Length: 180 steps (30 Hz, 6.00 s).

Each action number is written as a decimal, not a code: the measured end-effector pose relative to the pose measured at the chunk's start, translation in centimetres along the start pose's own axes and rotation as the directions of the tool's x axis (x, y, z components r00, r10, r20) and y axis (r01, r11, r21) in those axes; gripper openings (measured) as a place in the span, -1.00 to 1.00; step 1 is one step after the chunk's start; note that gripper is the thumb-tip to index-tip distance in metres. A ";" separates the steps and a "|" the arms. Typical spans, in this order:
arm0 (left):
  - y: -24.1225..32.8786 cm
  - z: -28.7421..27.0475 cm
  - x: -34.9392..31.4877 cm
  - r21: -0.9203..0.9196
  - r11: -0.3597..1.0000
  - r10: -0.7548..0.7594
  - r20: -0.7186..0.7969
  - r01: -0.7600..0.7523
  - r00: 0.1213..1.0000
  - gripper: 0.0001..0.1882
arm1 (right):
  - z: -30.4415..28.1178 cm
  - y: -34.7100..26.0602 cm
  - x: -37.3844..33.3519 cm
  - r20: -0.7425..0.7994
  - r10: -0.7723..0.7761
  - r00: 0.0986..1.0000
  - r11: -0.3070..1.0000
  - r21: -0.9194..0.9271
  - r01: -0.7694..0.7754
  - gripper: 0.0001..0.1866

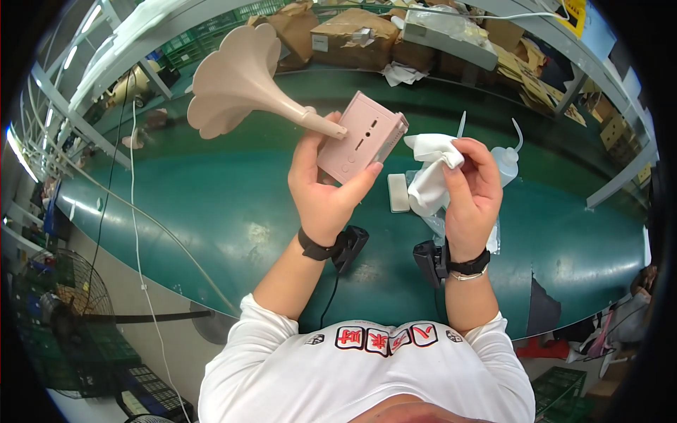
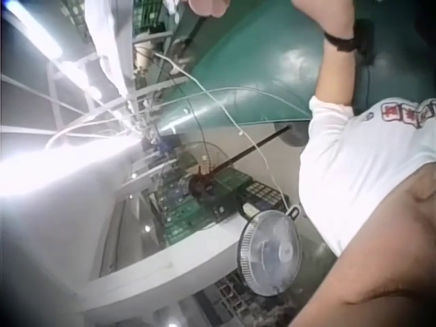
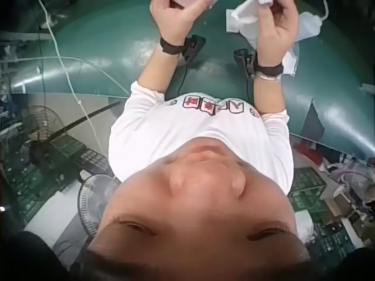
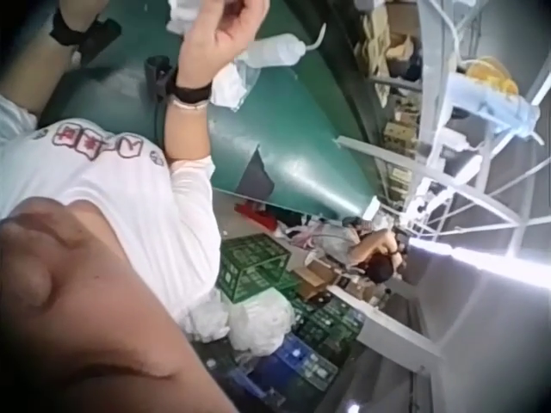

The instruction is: The person cleans a gramophone-shaped speaker by blowing air on it with a nozzle and wiping the base and horn with a cloth. They repeat these actions on a second speaker before applying liquid from a bottle to a fresh cloth.

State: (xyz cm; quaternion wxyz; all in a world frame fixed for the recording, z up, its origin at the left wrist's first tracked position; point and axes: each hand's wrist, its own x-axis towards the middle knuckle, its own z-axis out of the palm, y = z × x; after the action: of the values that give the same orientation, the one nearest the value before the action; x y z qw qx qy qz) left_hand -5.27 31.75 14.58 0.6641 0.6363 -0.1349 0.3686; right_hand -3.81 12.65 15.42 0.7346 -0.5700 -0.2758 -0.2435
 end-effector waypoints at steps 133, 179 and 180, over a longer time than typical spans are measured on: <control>-0.7 -0.4 0.6 0.252 0.794 0.574 -0.005 -0.554 0.819 0.22 | 3.9 -3.2 -3.4 0.655 -0.400 0.641 0.622 -0.320 0.715 -0.65; 1.2 1.2 -1.2 0.394 0.719 0.657 -0.113 -0.573 0.746 0.11 | 3.7 -4.4 -3.2 0.630 -0.424 0.651 0.650 -0.289 0.703 -0.59; 1.4 1.3 -1.2 0.402 0.711 0.665 -0.119 -0.577 0.737 0.11 | 3.2 -4.3 -3.2 0.628 -0.430 0.648 0.640 -0.294 0.710 -0.59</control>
State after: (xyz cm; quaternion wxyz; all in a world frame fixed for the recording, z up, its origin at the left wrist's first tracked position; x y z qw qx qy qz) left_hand -6.67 30.04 15.08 0.3913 0.6038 -0.1903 0.6680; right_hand -9.45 14.93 16.92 0.3325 -0.6641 -0.5527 -0.3781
